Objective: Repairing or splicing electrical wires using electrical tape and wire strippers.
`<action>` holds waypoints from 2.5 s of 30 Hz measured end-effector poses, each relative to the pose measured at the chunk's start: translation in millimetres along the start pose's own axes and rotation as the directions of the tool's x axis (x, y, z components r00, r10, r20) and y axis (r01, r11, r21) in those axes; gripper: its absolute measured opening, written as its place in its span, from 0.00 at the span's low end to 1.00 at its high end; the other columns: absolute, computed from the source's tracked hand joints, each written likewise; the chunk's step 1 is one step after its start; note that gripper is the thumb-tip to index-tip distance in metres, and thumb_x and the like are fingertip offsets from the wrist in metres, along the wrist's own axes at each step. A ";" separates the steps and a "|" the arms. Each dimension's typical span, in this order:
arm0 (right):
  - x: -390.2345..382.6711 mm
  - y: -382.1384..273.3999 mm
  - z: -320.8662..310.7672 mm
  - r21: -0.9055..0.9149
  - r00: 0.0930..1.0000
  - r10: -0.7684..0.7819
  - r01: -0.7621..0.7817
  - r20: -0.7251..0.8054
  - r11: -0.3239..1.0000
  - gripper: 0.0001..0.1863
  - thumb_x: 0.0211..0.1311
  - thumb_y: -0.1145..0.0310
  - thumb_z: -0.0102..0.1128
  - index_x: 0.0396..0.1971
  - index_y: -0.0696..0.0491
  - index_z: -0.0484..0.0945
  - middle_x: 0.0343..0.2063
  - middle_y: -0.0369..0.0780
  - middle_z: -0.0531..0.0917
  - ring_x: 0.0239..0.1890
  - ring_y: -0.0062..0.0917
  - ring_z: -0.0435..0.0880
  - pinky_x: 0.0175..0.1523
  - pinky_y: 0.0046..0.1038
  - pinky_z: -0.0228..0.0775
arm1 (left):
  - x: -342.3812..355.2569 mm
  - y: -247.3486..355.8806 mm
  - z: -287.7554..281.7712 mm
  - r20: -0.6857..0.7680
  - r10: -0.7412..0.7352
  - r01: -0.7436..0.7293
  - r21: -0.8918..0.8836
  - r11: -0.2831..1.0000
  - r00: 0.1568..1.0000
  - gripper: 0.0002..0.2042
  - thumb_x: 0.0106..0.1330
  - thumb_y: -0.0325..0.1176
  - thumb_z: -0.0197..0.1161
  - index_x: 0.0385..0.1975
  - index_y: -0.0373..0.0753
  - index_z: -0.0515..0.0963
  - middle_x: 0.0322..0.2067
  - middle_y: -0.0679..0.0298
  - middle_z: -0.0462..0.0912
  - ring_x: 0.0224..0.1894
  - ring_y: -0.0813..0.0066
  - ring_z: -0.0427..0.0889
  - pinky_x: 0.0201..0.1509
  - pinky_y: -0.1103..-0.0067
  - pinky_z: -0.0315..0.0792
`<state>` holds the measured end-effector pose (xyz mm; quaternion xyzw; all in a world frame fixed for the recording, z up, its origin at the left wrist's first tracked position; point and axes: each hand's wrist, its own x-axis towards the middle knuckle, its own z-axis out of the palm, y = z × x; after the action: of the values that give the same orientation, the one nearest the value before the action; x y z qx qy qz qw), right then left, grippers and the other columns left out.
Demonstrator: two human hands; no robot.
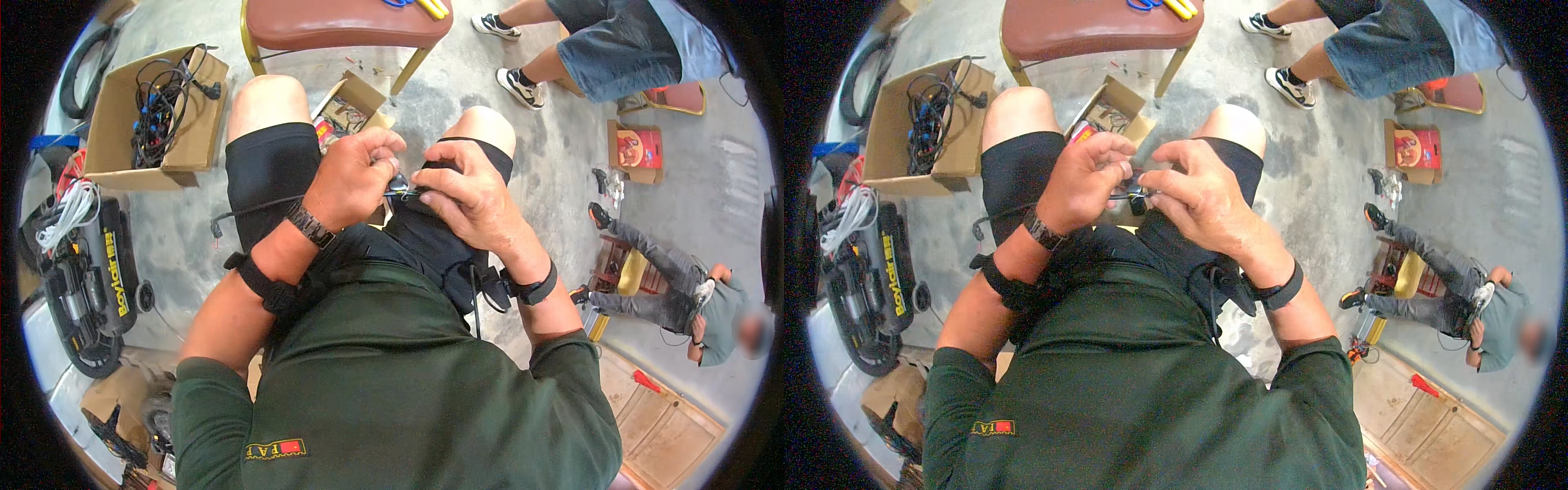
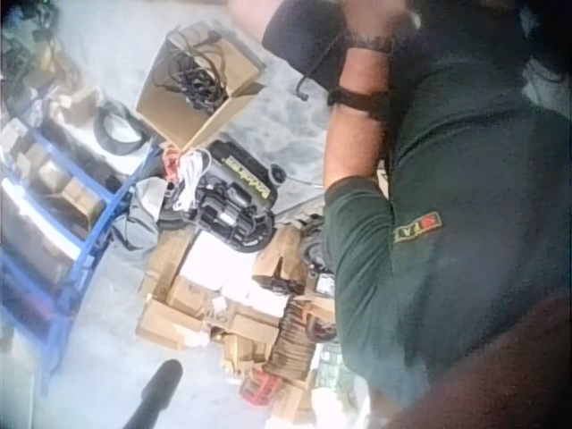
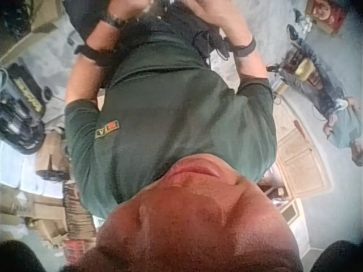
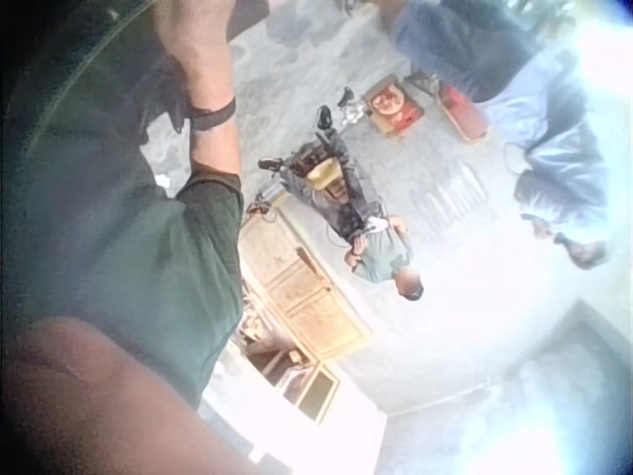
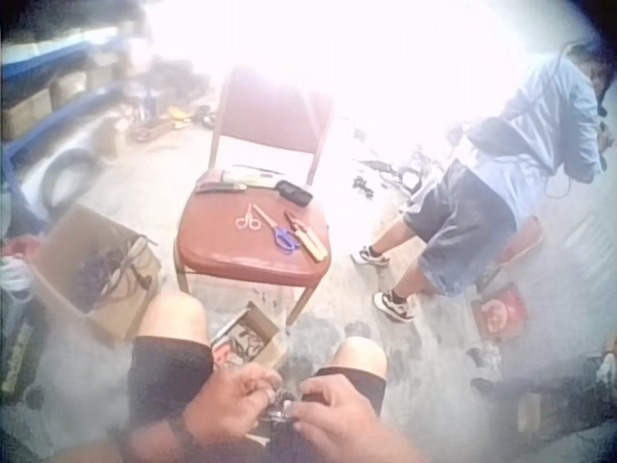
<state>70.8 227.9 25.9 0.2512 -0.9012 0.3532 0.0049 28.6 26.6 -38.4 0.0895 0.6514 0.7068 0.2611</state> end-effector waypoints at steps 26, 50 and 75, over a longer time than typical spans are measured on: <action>64.6 -24.5 2.7 -0.509 0.811 0.339 -0.059 0.477 0.859 0.14 0.55 0.62 0.57 0.20 0.58 0.81 0.23 0.52 0.83 0.30 0.45 0.85 0.39 0.44 0.76 | -3.1 0.4 -7.4 -0.015 -0.012 0.010 -0.109 0.994 1.000 0.14 0.66 0.20 0.50 0.50 0.32 0.74 0.31 0.66 0.79 0.30 0.81 0.78 0.29 0.83 0.76; 40.6 11.8 -7.1 0.107 0.902 -0.233 0.208 0.364 0.972 0.16 0.46 0.83 0.59 0.37 0.51 0.83 0.35 0.40 0.81 0.41 0.37 0.82 0.46 0.34 0.76 | -0.9 11.6 -11.7 0.103 -0.111 0.128 -0.176 0.976 0.989 0.16 0.65 0.22 0.50 0.52 0.32 0.73 0.30 0.66 0.80 0.23 0.83 0.75 0.24 0.84 0.74; 43.2 -8.3 10.5 -0.378 0.949 0.118 0.002 0.294 0.926 0.09 0.47 0.67 0.62 0.25 0.57 0.77 0.23 0.46 0.78 0.31 0.45 0.81 0.37 0.42 0.75 | 4.6 4.7 -10.1 0.010 -0.095 0.096 -0.183 0.978 0.995 0.12 0.69 0.26 0.53 0.50 0.33 0.75 0.30 0.64 0.81 0.22 0.83 0.76 0.24 0.84 0.74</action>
<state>38.6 196.6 31.3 0.2709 -0.9483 0.1314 -0.1000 18.9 19.9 -36.2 0.0340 0.5870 0.7504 0.3021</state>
